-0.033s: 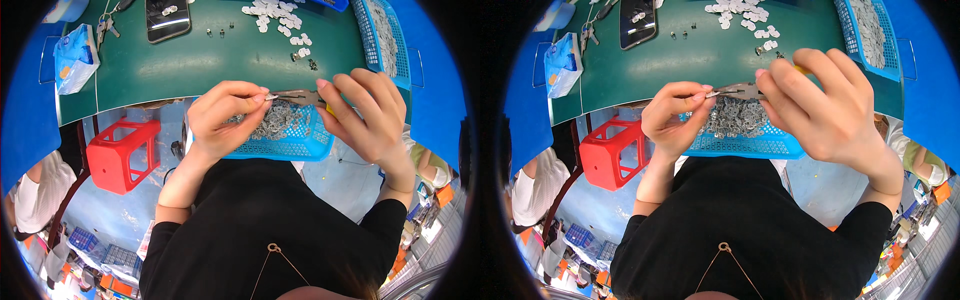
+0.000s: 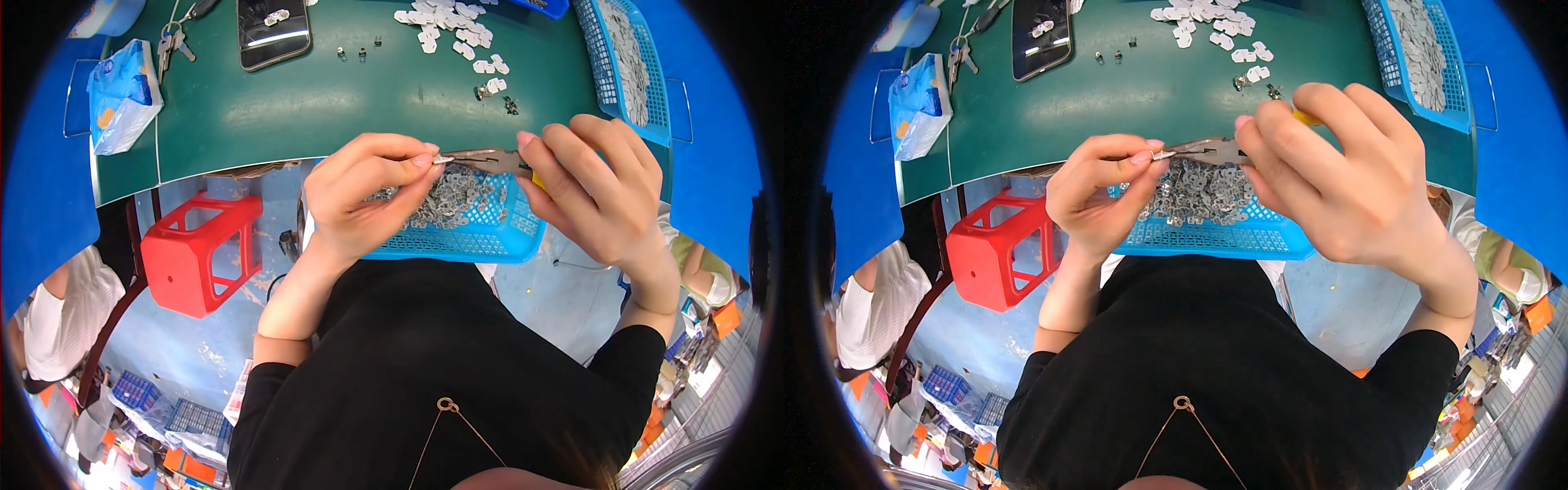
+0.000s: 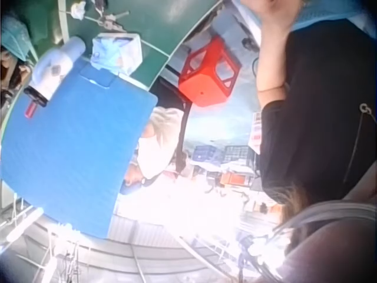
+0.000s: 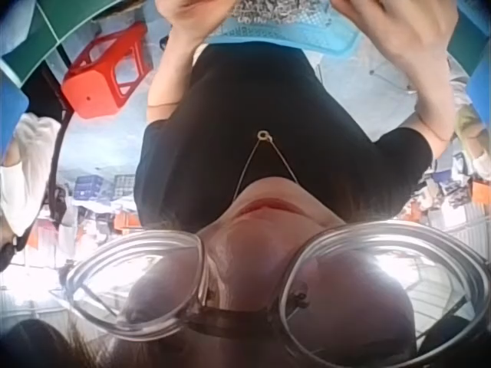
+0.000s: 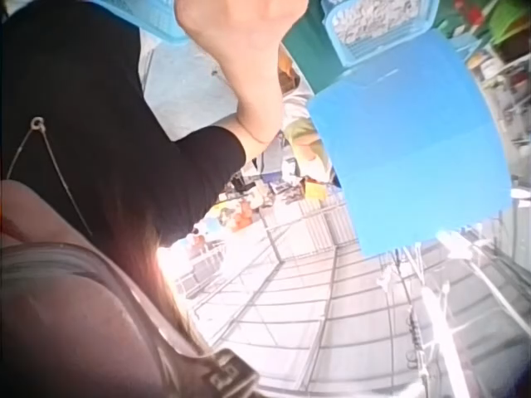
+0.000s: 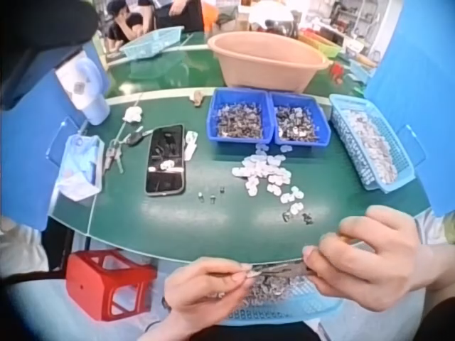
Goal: Assembling small metal and plastic parts using pliers at a factory workbench.
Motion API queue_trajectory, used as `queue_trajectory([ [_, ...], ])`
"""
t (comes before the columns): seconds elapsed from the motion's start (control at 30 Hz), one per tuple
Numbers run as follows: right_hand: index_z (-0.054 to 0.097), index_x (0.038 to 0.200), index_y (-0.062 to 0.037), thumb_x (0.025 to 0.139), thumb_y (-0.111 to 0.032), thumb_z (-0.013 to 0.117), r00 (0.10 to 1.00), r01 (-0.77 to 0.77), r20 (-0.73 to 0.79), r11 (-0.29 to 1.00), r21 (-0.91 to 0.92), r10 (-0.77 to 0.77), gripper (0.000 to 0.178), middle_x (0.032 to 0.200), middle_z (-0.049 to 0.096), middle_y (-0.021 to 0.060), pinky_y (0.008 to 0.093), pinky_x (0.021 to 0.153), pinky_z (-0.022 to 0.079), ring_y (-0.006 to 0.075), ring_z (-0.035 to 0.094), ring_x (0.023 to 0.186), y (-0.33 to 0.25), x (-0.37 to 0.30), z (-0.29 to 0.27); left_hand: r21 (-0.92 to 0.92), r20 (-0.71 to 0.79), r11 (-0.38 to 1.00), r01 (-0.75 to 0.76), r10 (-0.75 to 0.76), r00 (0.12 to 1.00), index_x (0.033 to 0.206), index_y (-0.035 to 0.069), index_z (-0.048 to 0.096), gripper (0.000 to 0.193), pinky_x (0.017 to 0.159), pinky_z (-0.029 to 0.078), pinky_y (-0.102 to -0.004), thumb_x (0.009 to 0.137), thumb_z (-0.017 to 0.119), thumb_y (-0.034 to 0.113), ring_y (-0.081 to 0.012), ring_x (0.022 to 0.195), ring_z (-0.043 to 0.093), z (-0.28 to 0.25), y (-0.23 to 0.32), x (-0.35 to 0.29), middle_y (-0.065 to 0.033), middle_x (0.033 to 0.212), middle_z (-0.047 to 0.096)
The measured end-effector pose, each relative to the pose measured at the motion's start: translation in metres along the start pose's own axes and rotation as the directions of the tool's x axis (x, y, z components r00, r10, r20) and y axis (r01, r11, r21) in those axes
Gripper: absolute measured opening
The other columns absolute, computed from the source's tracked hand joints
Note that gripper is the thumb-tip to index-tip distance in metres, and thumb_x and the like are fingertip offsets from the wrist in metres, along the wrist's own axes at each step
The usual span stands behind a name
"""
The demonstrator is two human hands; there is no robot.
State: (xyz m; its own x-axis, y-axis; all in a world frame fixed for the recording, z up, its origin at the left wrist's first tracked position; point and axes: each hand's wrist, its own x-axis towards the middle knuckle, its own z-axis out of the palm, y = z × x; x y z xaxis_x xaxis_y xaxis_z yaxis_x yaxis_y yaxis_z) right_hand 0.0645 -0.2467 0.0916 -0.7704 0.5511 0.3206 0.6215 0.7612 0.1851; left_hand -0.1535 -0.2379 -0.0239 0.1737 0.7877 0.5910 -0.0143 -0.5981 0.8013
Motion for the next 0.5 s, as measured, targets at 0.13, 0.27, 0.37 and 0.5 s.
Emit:
queue_trajectory([
  [0.13,0.066,0.091,-0.0014,0.054,-0.008,0.076,0.998,-0.008,0.068,0.993,0.118,0.0,0.039,0.09,0.058,0.0079,0.0328,0.058,0.048,0.0242,0.057,0.074,0.005,-0.005,-0.003,-0.086,0.055,0.991,0.106,-0.102,0.993,0.081,-0.001,0.066,0.017,0.065,0.055,-0.0259,0.069,0.07,-0.013,-0.0199,0.078,0.067,0.0,0.007,-0.003,-0.0141,0.086,0.066],
  [0.27,0.064,0.089,-0.0013,0.054,-0.011,0.075,0.996,-0.091,0.036,0.97,0.224,0.085,0.038,0.086,0.057,0.0071,0.0299,0.052,0.045,0.0221,0.055,0.068,0.004,-0.005,0.002,-0.641,0.015,0.653,0.403,-0.514,0.858,0.086,-0.004,0.066,0.019,0.073,0.056,-0.0297,0.071,0.068,-0.015,-0.021,0.087,0.066,0.006,0.009,-0.012,-0.0168,0.092,0.065],
  [0.37,0.064,0.092,-0.0025,0.053,-0.01,0.075,0.99,-0.139,-0.002,0.965,0.223,0.143,0.042,0.087,0.058,0.0069,0.0299,0.053,0.046,0.0225,0.055,0.068,0.004,-0.003,0.003,-0.628,0.016,0.687,0.366,-0.458,0.889,0.088,-0.005,0.066,0.02,0.075,0.056,-0.0298,0.072,0.067,-0.016,-0.0209,0.088,0.065,0.004,0.003,-0.013,-0.0172,0.093,0.065],
  [0.5,0.066,0.098,-0.0041,0.054,-0.006,0.076,0.984,-0.177,0.043,0.963,0.204,0.172,0.045,0.09,0.058,0.0085,0.0329,0.061,0.049,0.0254,0.057,0.077,0.001,-0.003,-0.003,-0.533,-0.004,0.765,0.361,-0.429,0.903,0.088,-0.004,0.067,0.021,0.075,0.055,-0.0279,0.071,0.068,-0.016,-0.0199,0.085,0.065,0.002,0.005,-0.01,-0.0164,0.093,0.065],
])
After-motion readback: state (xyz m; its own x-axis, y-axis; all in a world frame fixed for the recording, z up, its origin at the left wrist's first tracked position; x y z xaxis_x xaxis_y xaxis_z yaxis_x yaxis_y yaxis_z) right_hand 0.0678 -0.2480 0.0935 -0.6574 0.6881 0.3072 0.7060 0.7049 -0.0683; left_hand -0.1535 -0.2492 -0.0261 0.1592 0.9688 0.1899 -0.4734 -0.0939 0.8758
